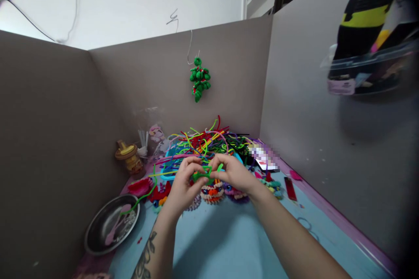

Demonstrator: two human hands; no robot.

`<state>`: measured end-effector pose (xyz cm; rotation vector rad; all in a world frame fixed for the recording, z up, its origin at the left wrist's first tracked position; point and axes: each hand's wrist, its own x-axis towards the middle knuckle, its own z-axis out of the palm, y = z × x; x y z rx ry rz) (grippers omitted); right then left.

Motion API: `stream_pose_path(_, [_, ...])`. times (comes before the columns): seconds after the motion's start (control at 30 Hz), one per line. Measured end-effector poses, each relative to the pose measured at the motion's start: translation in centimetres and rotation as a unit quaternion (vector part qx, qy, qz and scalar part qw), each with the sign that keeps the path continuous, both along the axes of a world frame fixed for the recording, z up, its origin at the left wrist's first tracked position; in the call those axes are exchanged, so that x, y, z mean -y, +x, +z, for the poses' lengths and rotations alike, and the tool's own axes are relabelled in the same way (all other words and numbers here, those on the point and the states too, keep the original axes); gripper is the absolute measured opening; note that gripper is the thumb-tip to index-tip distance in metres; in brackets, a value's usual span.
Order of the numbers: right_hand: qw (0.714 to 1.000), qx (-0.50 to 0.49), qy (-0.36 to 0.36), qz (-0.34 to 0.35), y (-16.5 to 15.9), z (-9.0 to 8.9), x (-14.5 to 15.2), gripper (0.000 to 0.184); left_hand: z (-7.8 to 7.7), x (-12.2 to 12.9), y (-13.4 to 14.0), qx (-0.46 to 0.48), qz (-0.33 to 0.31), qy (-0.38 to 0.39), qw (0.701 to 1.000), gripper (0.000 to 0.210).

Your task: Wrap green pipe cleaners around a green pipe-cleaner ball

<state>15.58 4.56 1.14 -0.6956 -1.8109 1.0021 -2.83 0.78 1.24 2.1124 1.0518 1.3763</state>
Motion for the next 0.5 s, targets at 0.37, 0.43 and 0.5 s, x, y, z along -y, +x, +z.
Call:
stream_pose_path(0.37, [0.992, -0.022, -0.107, 0.064, -0.8, -1.5, -0.6, 0.026, -0.8, -0.4, -0.3, -0.114, 0.032, 0.031, 0.992, 0.011])
stream_pose_path(0.43, [0.992, -0.023, -0.114, 0.055, -1.0, -1.8, -0.8, 0.029, -0.8, -0.5, -0.5, -0.149, 0.044, 0.023, 0.988, 0.011])
stream_pose_path(0.5, [0.990, -0.041, -0.132, 0.038, -0.9, -1.8, -1.0, 0.032, -0.7, -0.5, -0.7, -0.170, 0.061, 0.021, 0.983, 0.010])
